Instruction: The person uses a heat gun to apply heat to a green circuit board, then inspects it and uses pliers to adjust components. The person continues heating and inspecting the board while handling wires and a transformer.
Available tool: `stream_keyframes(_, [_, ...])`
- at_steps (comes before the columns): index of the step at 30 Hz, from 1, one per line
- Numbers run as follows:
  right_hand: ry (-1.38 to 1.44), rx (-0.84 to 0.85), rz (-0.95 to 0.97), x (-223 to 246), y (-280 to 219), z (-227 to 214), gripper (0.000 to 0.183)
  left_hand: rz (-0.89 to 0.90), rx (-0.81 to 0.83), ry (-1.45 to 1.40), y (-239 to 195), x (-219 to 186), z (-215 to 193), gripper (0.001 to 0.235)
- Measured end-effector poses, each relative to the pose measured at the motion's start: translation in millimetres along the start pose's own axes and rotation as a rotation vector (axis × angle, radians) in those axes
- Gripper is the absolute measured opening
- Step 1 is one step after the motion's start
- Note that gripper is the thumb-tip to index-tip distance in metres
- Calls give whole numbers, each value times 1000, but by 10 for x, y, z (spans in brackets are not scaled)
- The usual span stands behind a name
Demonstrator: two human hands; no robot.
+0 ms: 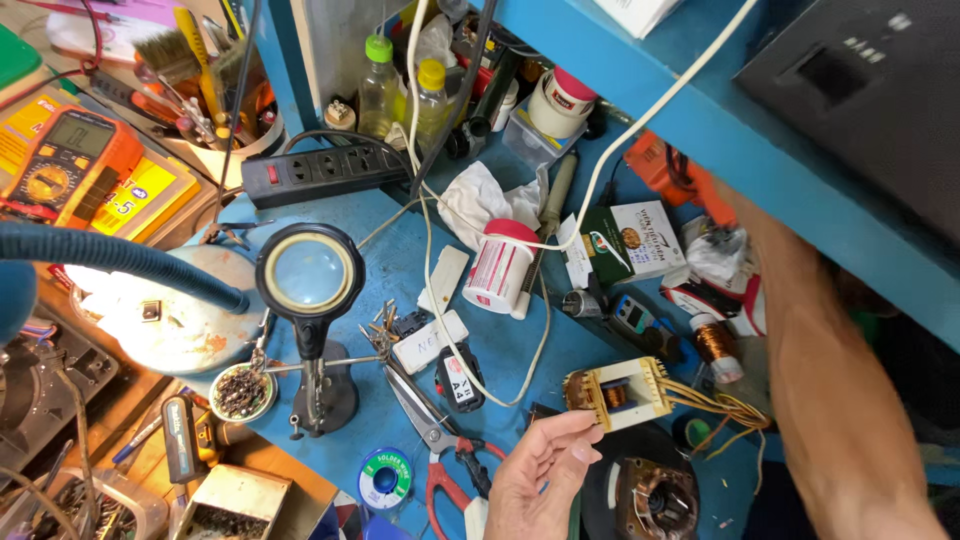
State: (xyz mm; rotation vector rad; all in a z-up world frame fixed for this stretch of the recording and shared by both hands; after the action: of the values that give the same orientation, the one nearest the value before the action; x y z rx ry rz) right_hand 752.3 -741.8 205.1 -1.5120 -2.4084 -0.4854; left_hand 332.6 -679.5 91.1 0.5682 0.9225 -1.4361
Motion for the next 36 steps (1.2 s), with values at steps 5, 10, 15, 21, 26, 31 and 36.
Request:
stream_keyframes(5, [689, 134, 146, 38, -638, -99, 28, 107, 22, -35, -109, -95, 79, 38])
stream_keyframes(10, [955, 323, 374, 182, -1428, -117, 33, 171, 21, -58, -210, -347, 47, 45])
stream_keyframes(15, [1149, 245, 327, 450, -2274, -177, 28, 185, 23, 44, -433, -798, 107, 56])
stream_keyframes(21, [1318, 206, 337, 1121, -3310, -120, 26, 183, 22, 145, -665, -1301, 105, 71])
stream_keyframes(26, [1362, 8, 213, 1730, -4119, -302, 30, 171, 303, -22, -765, -1597, 74, 71])
stream_keyframes(31, [1159, -94, 148, 2088, -4933, -604, 34, 173, 491, 71, -1438, -1857, 240, 68])
stream_keyframes(36, [1345, -189, -297, 2264, -5554, -768, 42, 232, 539, 26, -2288, -1921, 354, 70])
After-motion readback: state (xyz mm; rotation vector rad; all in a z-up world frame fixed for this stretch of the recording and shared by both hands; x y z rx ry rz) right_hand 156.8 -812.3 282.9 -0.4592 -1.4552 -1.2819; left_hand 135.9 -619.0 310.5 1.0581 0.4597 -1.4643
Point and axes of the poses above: each hand's wrist, its own y-axis towards the middle knuckle, its own z-axis out of the palm, x = y × z, the point moved 2 cm from there along y, towards the middle knuckle, and after that the axes turned 14 degrees about x, right-handed, at the moved point
